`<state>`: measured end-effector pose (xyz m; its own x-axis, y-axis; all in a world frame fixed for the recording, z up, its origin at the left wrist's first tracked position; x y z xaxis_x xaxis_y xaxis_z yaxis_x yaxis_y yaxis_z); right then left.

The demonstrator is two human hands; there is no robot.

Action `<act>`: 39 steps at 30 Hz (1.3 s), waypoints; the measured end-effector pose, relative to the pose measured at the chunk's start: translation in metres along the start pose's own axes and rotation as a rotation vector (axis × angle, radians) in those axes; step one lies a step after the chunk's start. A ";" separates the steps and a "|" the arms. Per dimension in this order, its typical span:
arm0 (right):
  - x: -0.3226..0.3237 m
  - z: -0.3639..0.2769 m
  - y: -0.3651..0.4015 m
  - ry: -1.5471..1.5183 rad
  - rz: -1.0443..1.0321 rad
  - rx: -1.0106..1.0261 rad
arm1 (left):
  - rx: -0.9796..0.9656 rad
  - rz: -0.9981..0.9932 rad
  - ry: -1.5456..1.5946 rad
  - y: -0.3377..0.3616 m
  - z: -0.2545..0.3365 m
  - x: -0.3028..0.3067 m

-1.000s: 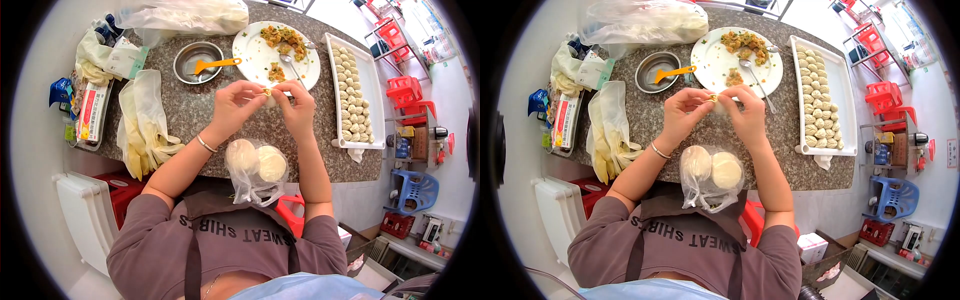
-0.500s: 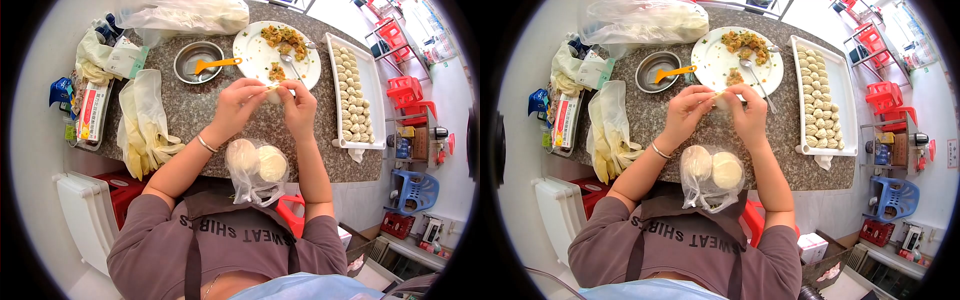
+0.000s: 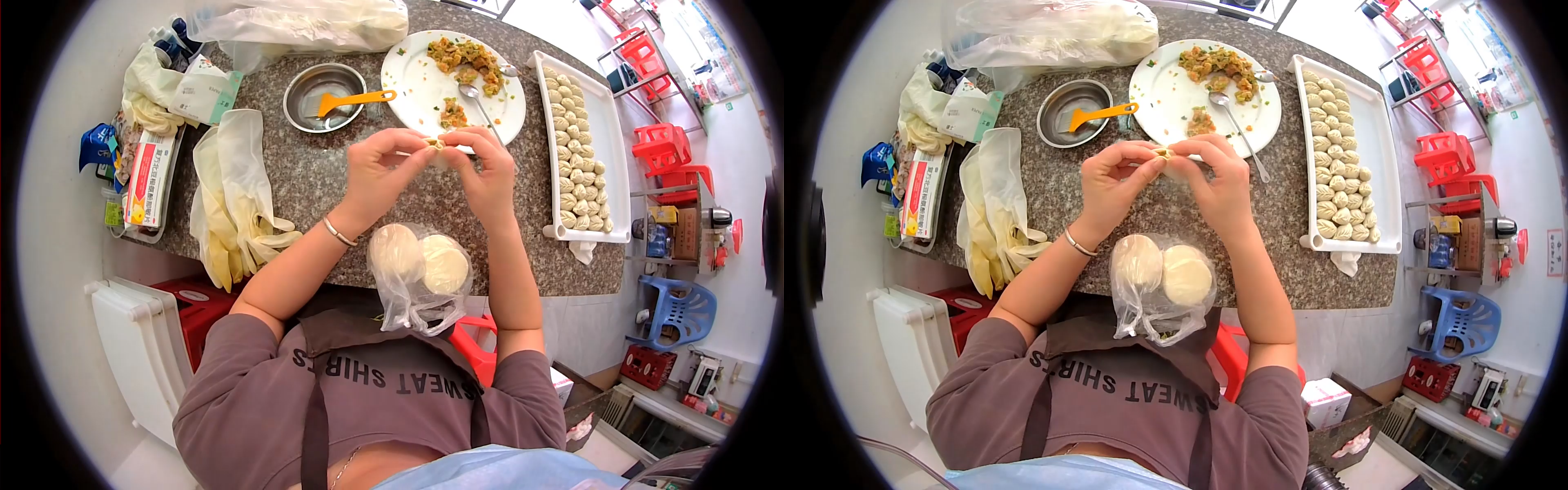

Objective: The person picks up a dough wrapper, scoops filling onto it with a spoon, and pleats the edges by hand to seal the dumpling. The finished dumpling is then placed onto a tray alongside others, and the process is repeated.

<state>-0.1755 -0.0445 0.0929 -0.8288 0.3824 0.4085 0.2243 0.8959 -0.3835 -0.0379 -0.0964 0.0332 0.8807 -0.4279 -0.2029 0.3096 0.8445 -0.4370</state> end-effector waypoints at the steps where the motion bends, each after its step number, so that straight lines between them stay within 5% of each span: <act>1: 0.000 0.001 0.000 -0.001 -0.002 0.001 | -0.019 -0.007 -0.012 -0.001 0.001 0.001; 4: -0.001 0.005 0.002 0.037 0.013 0.033 | -0.054 -0.046 -0.071 -0.001 0.006 -0.005; 9: -0.002 0.034 0.000 -0.146 -0.050 -0.214 | 0.033 -0.006 0.054 0.000 -0.007 -0.002; 24: -0.007 -0.001 0.001 0.057 -0.057 0.007 | -0.003 -0.019 0.089 -0.001 -0.003 -0.005; 26: -0.004 0.005 0.001 0.026 -0.019 -0.020 | -0.011 -0.034 0.092 -0.001 -0.002 -0.006; 28: 0.000 0.011 0.002 -0.005 0.020 -0.048 | 0.197 -0.020 0.148 0.004 -0.023 -0.006; 39: -0.007 0.013 -0.001 -0.034 -0.135 -0.120 | 0.030 -0.113 0.100 -0.001 -0.005 -0.012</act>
<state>-0.1768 -0.0514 0.0797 -0.8717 0.2510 0.4209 0.1678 0.9598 -0.2248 -0.0505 -0.0941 0.0319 0.8004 -0.5491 -0.2408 0.4162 0.7979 -0.4360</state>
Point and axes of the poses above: each hand's wrist, its own y-axis away from the middle knuckle, its own x-axis out of the back of the hand, z = x × y, the point moved 10 cm from there along -y, towards the middle knuckle, and after that the axes turned 9 degrees about -x, right-handed, at the moved point
